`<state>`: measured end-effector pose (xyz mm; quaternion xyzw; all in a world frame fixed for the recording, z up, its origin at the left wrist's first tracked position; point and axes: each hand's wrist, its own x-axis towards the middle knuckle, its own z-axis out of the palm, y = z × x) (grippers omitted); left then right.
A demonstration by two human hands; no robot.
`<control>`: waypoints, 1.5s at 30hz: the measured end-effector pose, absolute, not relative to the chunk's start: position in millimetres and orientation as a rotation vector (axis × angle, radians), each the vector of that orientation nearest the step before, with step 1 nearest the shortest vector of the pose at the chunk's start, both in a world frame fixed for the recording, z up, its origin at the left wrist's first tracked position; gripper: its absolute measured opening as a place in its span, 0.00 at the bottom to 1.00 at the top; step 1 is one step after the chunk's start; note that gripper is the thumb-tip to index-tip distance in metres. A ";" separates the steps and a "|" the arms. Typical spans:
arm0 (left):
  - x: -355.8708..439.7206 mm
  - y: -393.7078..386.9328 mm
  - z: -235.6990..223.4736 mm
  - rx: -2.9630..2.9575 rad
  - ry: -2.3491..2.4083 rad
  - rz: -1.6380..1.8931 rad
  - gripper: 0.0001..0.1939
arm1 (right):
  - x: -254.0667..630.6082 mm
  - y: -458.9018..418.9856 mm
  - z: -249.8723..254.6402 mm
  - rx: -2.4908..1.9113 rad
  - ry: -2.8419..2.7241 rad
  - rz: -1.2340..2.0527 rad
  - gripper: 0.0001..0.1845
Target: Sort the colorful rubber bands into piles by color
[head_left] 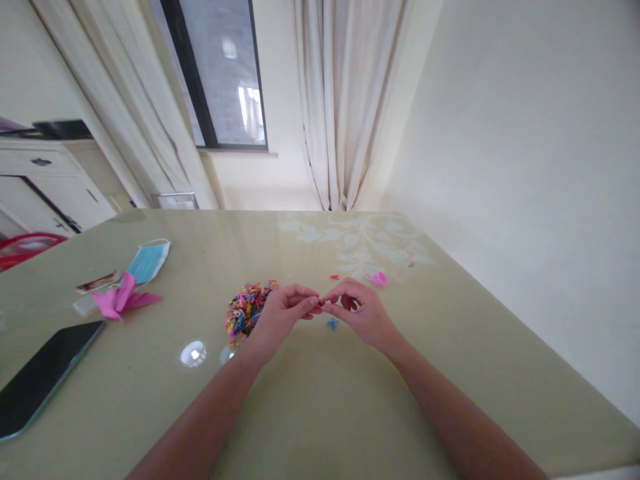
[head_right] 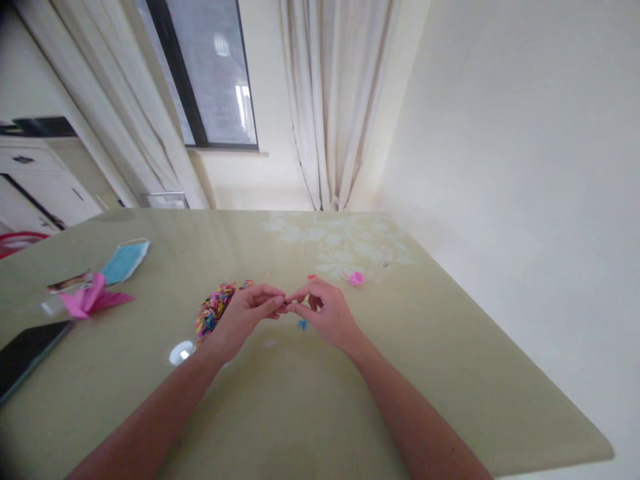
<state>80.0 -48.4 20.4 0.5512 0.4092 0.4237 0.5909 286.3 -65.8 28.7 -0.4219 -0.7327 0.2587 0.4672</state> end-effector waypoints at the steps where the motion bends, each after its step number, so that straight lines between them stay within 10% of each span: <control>1: 80.4 -48.6 20.4 1.281 0.953 0.987 0.24 | 286.3 -66.3 28.9 -1.032 -1.806 0.626 0.18; 14: 78.6 -44.4 16.3 1.403 1.001 0.992 0.23 | 301.5 -63.2 37.0 -1.018 -1.692 0.555 0.12; 23: 47.2 -34.9 -1.6 2.497 1.914 0.462 0.10 | 330.8 -54.9 52.1 -0.992 -1.391 0.773 0.14; 45: 48.4 -28.9 1.3 2.462 1.974 0.556 0.11 | 350.8 -51.3 54.7 -1.147 -1.744 0.860 0.14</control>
